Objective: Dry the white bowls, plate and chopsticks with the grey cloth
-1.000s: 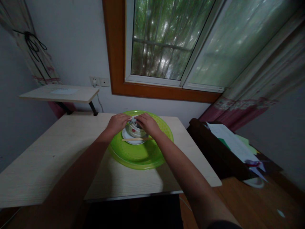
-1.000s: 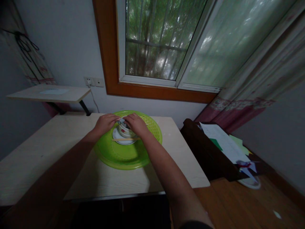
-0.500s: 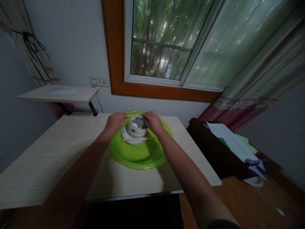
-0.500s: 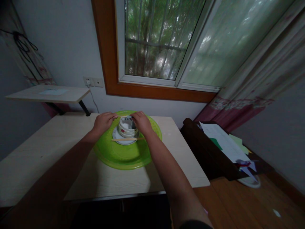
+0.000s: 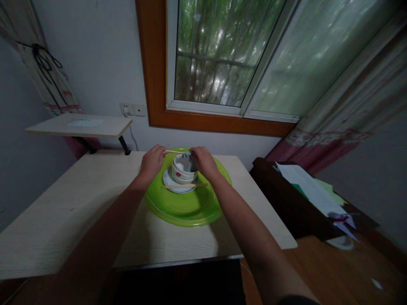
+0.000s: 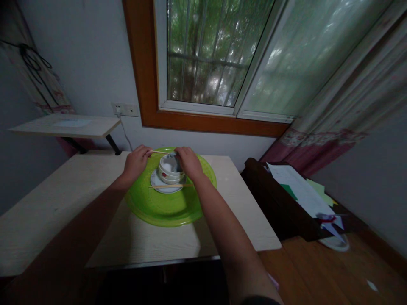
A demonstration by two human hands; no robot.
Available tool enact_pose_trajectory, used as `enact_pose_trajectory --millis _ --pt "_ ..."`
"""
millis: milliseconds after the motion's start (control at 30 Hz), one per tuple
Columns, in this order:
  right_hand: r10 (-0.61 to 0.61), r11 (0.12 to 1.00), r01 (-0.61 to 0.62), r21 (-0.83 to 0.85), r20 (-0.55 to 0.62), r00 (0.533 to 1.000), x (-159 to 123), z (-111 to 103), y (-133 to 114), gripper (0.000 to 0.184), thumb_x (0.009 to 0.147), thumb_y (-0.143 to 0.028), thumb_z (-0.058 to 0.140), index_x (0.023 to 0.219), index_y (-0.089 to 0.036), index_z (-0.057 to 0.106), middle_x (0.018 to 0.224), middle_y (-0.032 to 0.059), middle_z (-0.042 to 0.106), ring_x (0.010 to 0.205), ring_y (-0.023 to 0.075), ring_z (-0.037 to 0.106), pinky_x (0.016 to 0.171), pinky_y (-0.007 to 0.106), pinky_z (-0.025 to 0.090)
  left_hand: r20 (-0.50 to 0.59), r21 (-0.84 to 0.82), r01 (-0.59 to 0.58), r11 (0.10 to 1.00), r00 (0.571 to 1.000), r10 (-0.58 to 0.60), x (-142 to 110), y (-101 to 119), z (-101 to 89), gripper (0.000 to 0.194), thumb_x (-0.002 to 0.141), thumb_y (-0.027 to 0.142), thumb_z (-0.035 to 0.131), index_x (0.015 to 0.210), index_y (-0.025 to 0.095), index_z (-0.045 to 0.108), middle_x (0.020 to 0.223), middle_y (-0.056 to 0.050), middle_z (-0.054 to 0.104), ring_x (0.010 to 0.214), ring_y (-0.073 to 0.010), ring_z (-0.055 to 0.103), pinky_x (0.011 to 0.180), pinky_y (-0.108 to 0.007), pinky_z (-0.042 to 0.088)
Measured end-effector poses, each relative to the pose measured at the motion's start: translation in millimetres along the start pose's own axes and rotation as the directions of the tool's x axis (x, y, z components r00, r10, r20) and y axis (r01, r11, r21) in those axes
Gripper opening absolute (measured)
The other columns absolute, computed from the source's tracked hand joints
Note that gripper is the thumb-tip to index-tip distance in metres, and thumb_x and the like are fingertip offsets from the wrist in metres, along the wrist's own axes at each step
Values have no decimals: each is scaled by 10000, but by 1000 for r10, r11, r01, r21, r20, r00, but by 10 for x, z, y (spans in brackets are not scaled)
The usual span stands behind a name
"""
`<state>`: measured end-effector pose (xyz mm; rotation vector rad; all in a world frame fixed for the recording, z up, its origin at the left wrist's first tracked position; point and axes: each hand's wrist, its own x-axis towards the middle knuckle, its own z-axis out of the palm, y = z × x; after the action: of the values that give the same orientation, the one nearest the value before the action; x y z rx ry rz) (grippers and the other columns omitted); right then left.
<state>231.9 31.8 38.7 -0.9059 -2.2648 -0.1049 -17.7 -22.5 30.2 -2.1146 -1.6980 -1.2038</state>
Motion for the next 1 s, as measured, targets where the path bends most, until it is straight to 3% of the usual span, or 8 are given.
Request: enact_pose_trajectory --millis 133,300,400,533,633,833,933,1000 --pt "74 997 -75 -6 -46 996 -14 -21 150 250 970 -149 539 1197 -181 641 1118 122 683 1038 283 557 933 404 462 -63 4 53 999 997 -53 32 -35 -2 310 1013 321 416 988 186 694 1002 -97 685 950 -231 629 841 -343 479" --pt "46 999 -45 19 -73 996 -23 -23 134 220 971 -149 537 1150 -191 657 1093 118 682 1031 282 540 935 409 451 -39 -14 32 999 999 -32 30 -42 -3 308 1009 324 429 992 194 707 989 -88 705 949 -229 639 844 -341 485" --pt "-9 1000 10 25 -31 999 -22 3 54 187 972 -164 569 1129 -195 665 1070 106 692 1021 269 551 918 388 455 63 -8 -43 999 997 43 11 -20 22 291 996 306 460 1030 195 727 1025 -89 741 963 -226 666 856 -335 497" --pt "-155 988 152 39 65 986 -20 84 -122 212 979 -189 592 1180 -217 651 1107 87 692 1040 248 561 914 360 453 224 17 -173 985 960 165 -17 -4 81 281 981 282 495 1102 210 738 1116 -80 764 1015 -225 693 899 -335 506" --pt "-215 976 211 49 90 972 -13 122 -222 233 986 -197 587 1213 -214 636 1128 85 687 1052 243 557 919 354 450 259 24 -217 976 944 204 -30 -14 105 282 973 270 506 1128 220 736 1155 -78 760 1036 -231 694 913 -344 506" --pt "-56 997 57 -42 40 998 3 30 -81 221 986 -158 545 1172 -202 655 1118 107 681 1041 266 539 910 377 449 61 -23 -61 998 996 62 -9 -29 35 288 999 289 451 1062 206 719 1020 -75 730 942 -213 665 837 -317 494" --pt "54 997 -55 -62 -16 998 -7 -18 79 230 971 -134 539 1161 -188 656 1100 114 680 1037 281 528 917 393 444 -71 -25 36 999 997 -38 23 -56 13 291 1007 278 414 1004 191 692 995 -83 683 936 -221 633 836 -330 482" --pt "107 992 -109 -57 -36 994 -19 -25 155 238 967 -129 535 1163 -188 657 1106 113 678 1031 284 527 920 397 441 -103 -16 60 998 993 -61 40 -83 22 278 1004 266 408 979 190 675 991 -86 661 946 -230 616 846 -341 475"
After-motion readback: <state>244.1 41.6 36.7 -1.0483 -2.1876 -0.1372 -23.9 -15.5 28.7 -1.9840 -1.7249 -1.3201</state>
